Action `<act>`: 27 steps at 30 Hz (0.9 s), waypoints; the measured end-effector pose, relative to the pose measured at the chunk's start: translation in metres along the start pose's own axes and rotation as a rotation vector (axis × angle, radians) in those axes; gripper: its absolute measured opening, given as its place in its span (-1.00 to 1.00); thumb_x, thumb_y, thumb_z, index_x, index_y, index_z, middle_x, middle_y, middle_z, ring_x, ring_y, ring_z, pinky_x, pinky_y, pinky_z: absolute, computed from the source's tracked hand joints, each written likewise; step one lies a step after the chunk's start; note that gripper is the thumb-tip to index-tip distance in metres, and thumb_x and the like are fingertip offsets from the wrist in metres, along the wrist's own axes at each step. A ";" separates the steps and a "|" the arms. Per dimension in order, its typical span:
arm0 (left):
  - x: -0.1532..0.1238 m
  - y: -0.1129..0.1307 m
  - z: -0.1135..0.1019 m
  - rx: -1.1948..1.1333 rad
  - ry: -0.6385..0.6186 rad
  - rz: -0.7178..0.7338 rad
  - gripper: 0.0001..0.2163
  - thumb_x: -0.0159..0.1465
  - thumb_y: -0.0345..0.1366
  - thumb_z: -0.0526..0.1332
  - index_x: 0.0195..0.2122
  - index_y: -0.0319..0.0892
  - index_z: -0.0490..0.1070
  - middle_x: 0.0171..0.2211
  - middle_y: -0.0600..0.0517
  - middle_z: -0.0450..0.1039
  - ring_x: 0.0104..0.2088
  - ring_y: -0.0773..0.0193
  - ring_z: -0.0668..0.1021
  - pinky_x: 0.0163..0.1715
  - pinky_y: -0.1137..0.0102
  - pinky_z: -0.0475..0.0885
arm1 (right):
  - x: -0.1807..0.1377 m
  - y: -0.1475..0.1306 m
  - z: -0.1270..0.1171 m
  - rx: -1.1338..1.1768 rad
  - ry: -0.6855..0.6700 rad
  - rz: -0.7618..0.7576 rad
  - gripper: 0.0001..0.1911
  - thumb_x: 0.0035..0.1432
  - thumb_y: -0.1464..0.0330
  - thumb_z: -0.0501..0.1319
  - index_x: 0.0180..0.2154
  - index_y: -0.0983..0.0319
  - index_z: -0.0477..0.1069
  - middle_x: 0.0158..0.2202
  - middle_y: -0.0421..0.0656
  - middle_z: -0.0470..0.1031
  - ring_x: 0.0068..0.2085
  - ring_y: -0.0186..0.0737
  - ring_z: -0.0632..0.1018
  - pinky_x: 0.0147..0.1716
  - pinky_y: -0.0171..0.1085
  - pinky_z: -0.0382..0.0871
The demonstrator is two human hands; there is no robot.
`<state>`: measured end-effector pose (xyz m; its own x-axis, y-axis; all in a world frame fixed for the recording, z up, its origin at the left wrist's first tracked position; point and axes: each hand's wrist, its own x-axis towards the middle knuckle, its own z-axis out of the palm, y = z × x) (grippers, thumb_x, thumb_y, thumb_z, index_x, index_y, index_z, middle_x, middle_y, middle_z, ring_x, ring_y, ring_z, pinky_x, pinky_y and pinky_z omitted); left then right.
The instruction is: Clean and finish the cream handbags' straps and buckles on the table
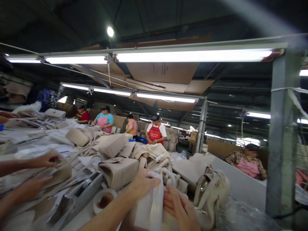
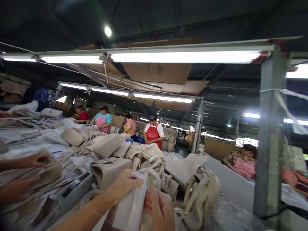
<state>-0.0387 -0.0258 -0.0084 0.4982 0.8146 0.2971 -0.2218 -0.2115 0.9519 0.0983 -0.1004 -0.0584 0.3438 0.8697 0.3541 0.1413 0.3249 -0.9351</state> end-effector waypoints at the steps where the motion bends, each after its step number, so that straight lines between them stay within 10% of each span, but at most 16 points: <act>1: 0.001 0.000 -0.001 -0.015 -0.019 -0.009 -0.75 -0.19 -0.17 0.36 -0.63 -0.21 0.37 -0.67 0.13 0.29 -0.62 0.40 0.27 -0.58 0.44 0.12 | 0.009 -0.012 0.000 -0.027 -0.023 -0.006 -0.38 0.00 -0.21 0.17 -0.27 0.18 0.57 -0.41 -0.09 0.63 -0.37 -0.07 0.61 -0.38 -0.22 0.52; 14: -0.027 -0.025 -0.013 -0.234 -0.128 -0.112 -0.63 -0.15 -0.15 0.48 -0.35 -0.28 0.59 -0.45 -0.05 0.55 -0.37 0.15 0.54 -0.32 0.36 0.40 | 0.049 -0.016 0.020 -0.247 -0.035 -0.048 -0.64 -0.02 0.02 0.18 -0.59 0.16 0.29 -0.68 -0.31 0.26 -0.64 -0.32 0.31 -0.70 -0.36 0.21; 23: -0.038 -0.032 0.002 0.375 0.282 0.217 -0.94 0.04 -0.35 0.20 -0.54 -0.15 0.32 -0.55 0.12 0.33 -0.46 0.29 0.35 -0.43 0.40 0.16 | 0.033 -0.022 0.027 -0.571 0.154 -0.301 -0.90 0.01 0.28 0.06 -0.52 0.09 0.26 -0.54 -0.26 0.38 -0.45 -0.18 0.43 -0.48 -0.27 0.32; 27: -0.048 -0.020 -0.003 -0.119 -0.090 -0.037 -0.72 0.08 -0.02 0.27 -0.44 -0.15 0.38 -0.52 0.06 0.42 -0.46 0.23 0.47 -0.44 0.39 0.28 | 0.032 -0.028 0.023 -0.540 0.125 -0.283 -0.83 0.01 0.23 0.06 -0.56 0.10 0.26 -0.59 -0.27 0.36 -0.48 -0.17 0.41 -0.49 -0.25 0.27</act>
<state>-0.0601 -0.0589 -0.0419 0.5801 0.7675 0.2730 -0.2971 -0.1127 0.9482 0.0838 -0.0728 -0.0212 0.3258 0.7170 0.6163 0.6813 0.2740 -0.6788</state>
